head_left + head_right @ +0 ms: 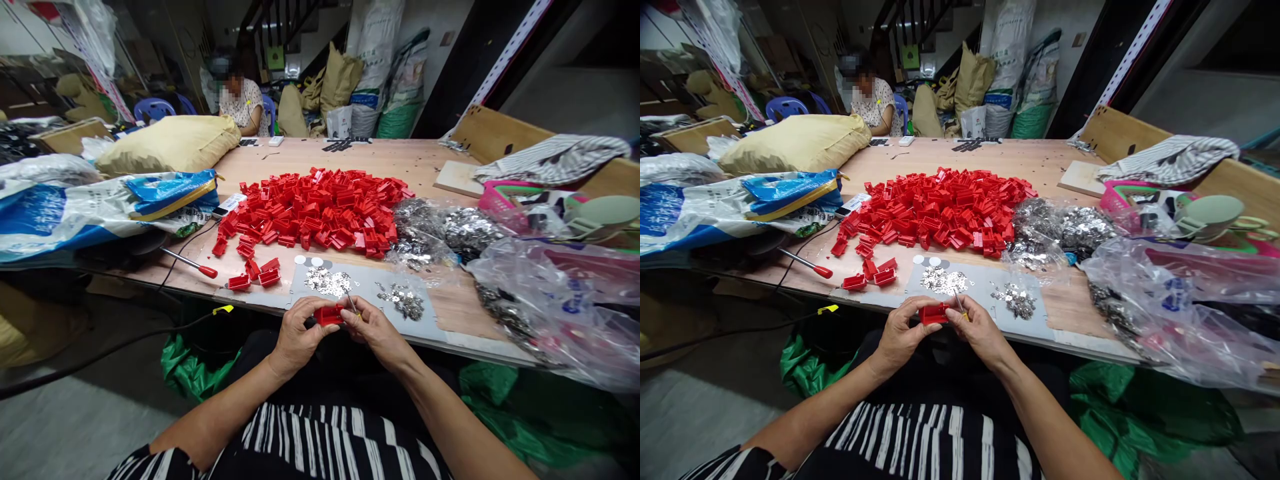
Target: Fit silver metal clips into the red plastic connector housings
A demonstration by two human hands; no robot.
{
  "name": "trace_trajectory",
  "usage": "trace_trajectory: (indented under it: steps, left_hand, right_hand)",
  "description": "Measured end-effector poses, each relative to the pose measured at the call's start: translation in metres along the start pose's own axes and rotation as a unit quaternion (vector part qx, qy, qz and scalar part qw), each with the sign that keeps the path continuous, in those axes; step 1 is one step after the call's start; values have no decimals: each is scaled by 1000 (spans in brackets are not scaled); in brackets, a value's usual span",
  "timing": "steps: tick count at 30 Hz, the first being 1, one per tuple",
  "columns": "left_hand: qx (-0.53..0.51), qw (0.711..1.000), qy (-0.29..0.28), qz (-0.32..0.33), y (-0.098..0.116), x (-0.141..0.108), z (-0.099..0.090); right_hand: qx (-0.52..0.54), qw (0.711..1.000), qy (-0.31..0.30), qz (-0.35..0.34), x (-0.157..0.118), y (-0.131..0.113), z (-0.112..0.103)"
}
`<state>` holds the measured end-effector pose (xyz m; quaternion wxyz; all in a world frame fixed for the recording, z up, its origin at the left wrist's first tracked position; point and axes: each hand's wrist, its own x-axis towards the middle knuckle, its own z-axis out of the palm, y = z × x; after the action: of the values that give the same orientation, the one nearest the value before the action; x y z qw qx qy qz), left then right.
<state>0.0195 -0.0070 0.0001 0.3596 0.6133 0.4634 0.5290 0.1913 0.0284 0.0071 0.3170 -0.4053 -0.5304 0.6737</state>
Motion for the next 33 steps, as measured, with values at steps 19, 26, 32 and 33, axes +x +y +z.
trace_trajectory:
  steps: [19,26,32,33]
  left_hand:
    - [-163,982,-34,-89,-23,-6,0]
    - [-90,990,21,-110,-21,-1,0]
    - [17,998,48,-40,-25,0,-2]
    - [21,998,43,-34,-25,0,-2]
  right_hand:
    - [41,997,-68,10,-5,8,-7]
    - [-419,884,195,-64,30,-6,-45]
    - [-616,762,200,-16,55,-5,-56]
    - [-618,760,200,-16,56,-4,-55]
